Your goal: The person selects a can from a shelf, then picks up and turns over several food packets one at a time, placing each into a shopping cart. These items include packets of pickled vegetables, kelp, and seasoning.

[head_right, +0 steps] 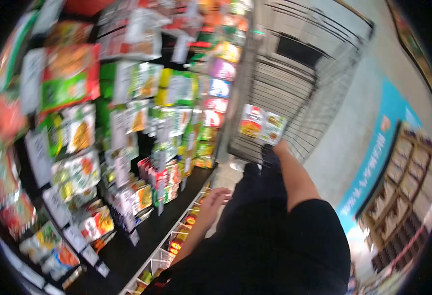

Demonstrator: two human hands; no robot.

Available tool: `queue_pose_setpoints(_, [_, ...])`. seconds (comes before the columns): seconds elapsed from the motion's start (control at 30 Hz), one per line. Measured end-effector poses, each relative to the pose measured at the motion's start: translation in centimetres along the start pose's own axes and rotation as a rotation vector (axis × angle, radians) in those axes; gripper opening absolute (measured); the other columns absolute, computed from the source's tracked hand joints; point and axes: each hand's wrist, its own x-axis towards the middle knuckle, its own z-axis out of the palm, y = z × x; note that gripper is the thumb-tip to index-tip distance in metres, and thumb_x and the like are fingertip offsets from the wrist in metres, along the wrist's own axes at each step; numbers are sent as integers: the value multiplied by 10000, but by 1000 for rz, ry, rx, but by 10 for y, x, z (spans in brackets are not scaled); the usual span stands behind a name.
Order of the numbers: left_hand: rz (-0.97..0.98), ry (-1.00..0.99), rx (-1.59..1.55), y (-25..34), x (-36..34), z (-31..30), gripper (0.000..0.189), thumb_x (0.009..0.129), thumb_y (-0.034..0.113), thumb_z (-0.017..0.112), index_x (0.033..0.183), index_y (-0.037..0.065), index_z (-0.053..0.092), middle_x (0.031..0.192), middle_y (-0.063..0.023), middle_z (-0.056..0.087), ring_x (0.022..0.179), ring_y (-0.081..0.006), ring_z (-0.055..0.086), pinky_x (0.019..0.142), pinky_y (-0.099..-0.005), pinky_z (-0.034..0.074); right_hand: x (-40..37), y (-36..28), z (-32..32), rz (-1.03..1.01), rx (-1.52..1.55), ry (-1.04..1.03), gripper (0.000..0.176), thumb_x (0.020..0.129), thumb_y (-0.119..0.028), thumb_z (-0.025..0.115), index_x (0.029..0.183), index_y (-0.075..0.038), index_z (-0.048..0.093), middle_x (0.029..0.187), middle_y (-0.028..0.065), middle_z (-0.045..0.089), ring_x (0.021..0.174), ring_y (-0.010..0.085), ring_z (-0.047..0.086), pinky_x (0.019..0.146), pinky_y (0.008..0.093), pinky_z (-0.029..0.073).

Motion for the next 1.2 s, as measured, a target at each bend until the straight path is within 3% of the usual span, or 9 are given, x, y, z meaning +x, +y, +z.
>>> queue_pose_setpoints(0.3, [263, 55, -135, -33, -40, -40, 266, 993, 182, 471, 1216, 43, 513, 1150, -46, 582, 1011, -130, 559, 878, -276, 434, -25, -88, -11, -204, -4, 74, 349, 793, -94, 534, 1129, -71, 623, 1015, 229, 657, 1008, 382, 615, 868, 425, 487])
queue_pose_setpoints(0.4, [284, 116, -167, -35, -55, -48, 263, 991, 190, 483, 1205, 43, 526, 1139, -35, 581, 1001, -121, 559, 867, -270, 433, -21, -117, -5, -334, 265, 500, 362, 831, -116, 561, 1175, -16, 514, 981, 216, 640, 934, 358, 630, 796, 422, 485])
queue_pose_setpoints(0.5, [367, 160, -236, -49, -69, -60, 270, 989, 188, 492, 1211, 37, 520, 1127, -38, 594, 1013, -129, 567, 869, -278, 436, -106, -193, -43, -458, 497, 527, 288, 883, -97, 556, 1146, 9, 504, 906, 153, 623, 826, 257, 626, 736, 359, 493])
queue_pose_setpoints(0.7, [398, 288, -312, -71, -95, -80, 275, 990, 207, 489, 1204, 37, 524, 1123, -44, 609, 990, -142, 589, 823, -276, 445, -251, -326, -60, -1081, 986, 180, 252, 922, -59, 552, 1161, -3, 497, 906, 29, 551, 787, 104, 521, 734, 229, 453])
queue_pose_setpoints(0.77, [396, 337, -278, -81, -98, -85, 281, 991, 221, 487, 1203, 42, 529, 1125, -44, 613, 970, -143, 600, 800, -276, 448, -326, -375, -75, -1199, 1078, -34, 309, 911, -83, 574, 1192, 8, 485, 963, 61, 585, 875, 118, 546, 772, 248, 455])
queue_pose_setpoints(0.9, [435, 402, -260, -87, -108, -87, 285, 986, 227, 500, 1206, 48, 533, 1134, -49, 613, 959, -136, 601, 802, -275, 448, -408, -444, -89, -1592, 591, 26, 546, 862, -98, 623, 1331, 10, 366, 1285, 166, 523, 1110, 186, 532, 898, 284, 423])
queue_pose_setpoints(0.97, [429, 436, -314, -89, -110, -85, 297, 982, 240, 512, 1213, 54, 531, 1136, -51, 616, 973, -138, 597, 811, -277, 446, -431, -472, -84, -1620, 639, 17, 658, 836, -103, 650, 1381, 9, 298, 1352, 187, 477, 1211, 233, 479, 957, 346, 392])
queue_pose_setpoints(1.03, [407, 446, -351, -92, -115, -84, 304, 983, 246, 509, 1222, 58, 527, 1151, -54, 614, 989, -140, 595, 821, -276, 447, -442, -488, -77, -1702, 675, 120, 722, 796, -123, 696, 1389, 6, 306, 1328, 167, 489, 1172, 286, 477, 956, 394, 394])
queue_pose_setpoints(1.2, [382, 429, -504, -92, -126, -78, 305, 987, 243, 497, 1229, 58, 521, 1162, -68, 611, 998, -154, 599, 842, -286, 456, -446, -496, -65, -1625, 659, 142, 636, 781, -109, 705, 1323, -10, 387, 1143, 129, 526, 1066, 246, 502, 878, 364, 422])
